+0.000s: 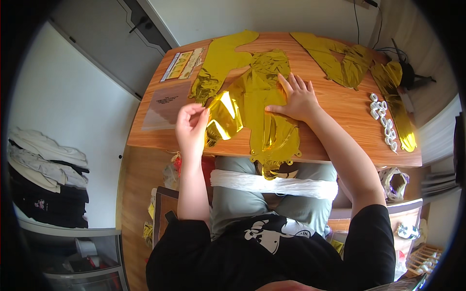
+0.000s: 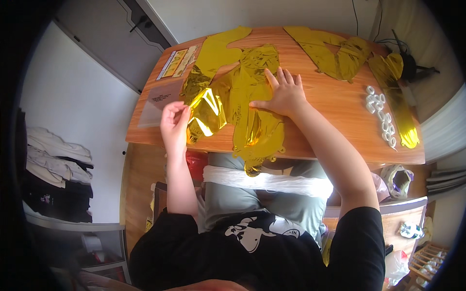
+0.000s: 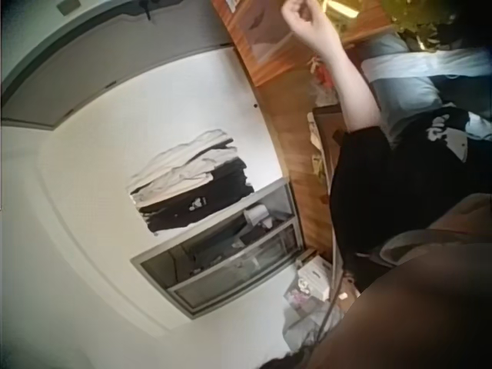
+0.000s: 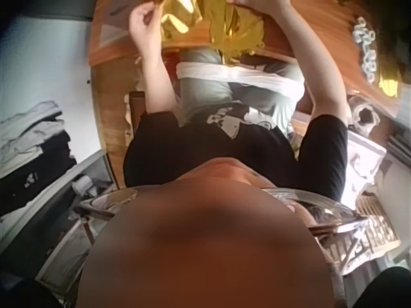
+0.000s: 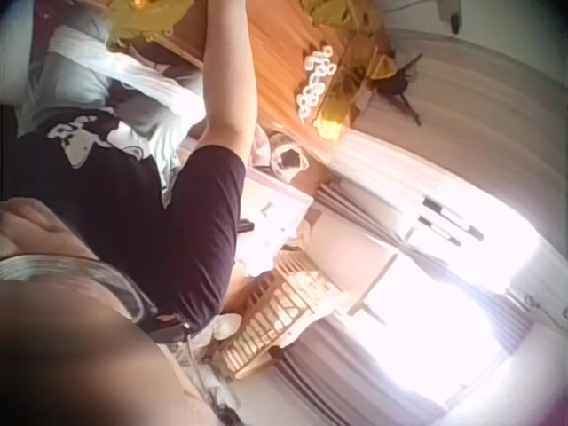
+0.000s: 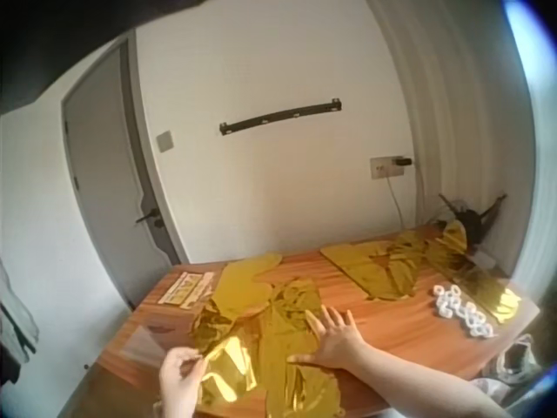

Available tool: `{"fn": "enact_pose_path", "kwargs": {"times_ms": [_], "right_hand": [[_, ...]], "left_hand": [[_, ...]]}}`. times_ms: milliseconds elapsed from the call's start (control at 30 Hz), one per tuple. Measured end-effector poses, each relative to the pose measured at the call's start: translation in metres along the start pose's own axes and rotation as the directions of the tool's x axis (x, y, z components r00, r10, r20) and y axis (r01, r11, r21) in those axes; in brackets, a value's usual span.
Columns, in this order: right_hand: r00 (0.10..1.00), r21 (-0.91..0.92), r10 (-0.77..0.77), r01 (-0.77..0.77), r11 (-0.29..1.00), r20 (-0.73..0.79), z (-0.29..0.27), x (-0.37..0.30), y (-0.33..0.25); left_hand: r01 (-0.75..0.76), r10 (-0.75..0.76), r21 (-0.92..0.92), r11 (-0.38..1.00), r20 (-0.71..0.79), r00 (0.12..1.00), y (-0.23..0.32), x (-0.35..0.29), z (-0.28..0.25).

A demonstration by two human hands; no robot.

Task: Folding a yellow foil character balloon on a wooden desk.

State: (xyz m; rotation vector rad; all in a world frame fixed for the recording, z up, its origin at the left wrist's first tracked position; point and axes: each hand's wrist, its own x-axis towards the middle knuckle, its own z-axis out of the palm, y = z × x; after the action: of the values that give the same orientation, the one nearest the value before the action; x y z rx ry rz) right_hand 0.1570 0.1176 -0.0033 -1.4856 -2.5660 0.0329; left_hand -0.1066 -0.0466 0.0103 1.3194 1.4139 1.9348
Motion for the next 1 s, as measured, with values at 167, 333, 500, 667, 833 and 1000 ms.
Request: {"fn": "enact_pose_path", "kwargs": {"times_ms": [167,333,500,667,833,1000], "right_hand": [[1.0,0.004,0.017,-0.017,1.0,0.011,0.0,-0.001,0.005],[0.997,-0.061,-0.019,0.024,0.998,0.078,0.004,0.008,0.0],[0.999,-0.112,-0.017,0.023,0.993,0.051,0.029,0.014,0.022],[0.997,-0.076,-0.024,0.03,0.997,0.078,0.01,0.009,0.008],[0.996,-0.081,-0.014,0.021,0.997,0.089,0.008,0.007,0.009],[0.995,-0.135,-0.03,0.042,0.99,0.09,0.018,0.015,0.014]], "left_hand": [[-0.023,0.039,-0.072,0.997,0.224,0.974,0.023,0.018,0.055],[0.181,-0.055,-0.11,0.977,0.693,0.719,0.017,0.009,0.103],[0.546,-0.286,-0.164,0.822,0.71,0.644,-0.008,0.031,0.115],[-0.42,-0.12,0.538,0.731,0.708,0.696,-0.046,0.098,0.069],[-0.668,-0.172,0.52,0.532,0.839,0.516,-0.066,0.106,0.068],[-0.676,-0.171,0.484,0.556,0.862,0.477,-0.07,0.105,0.077]]}}
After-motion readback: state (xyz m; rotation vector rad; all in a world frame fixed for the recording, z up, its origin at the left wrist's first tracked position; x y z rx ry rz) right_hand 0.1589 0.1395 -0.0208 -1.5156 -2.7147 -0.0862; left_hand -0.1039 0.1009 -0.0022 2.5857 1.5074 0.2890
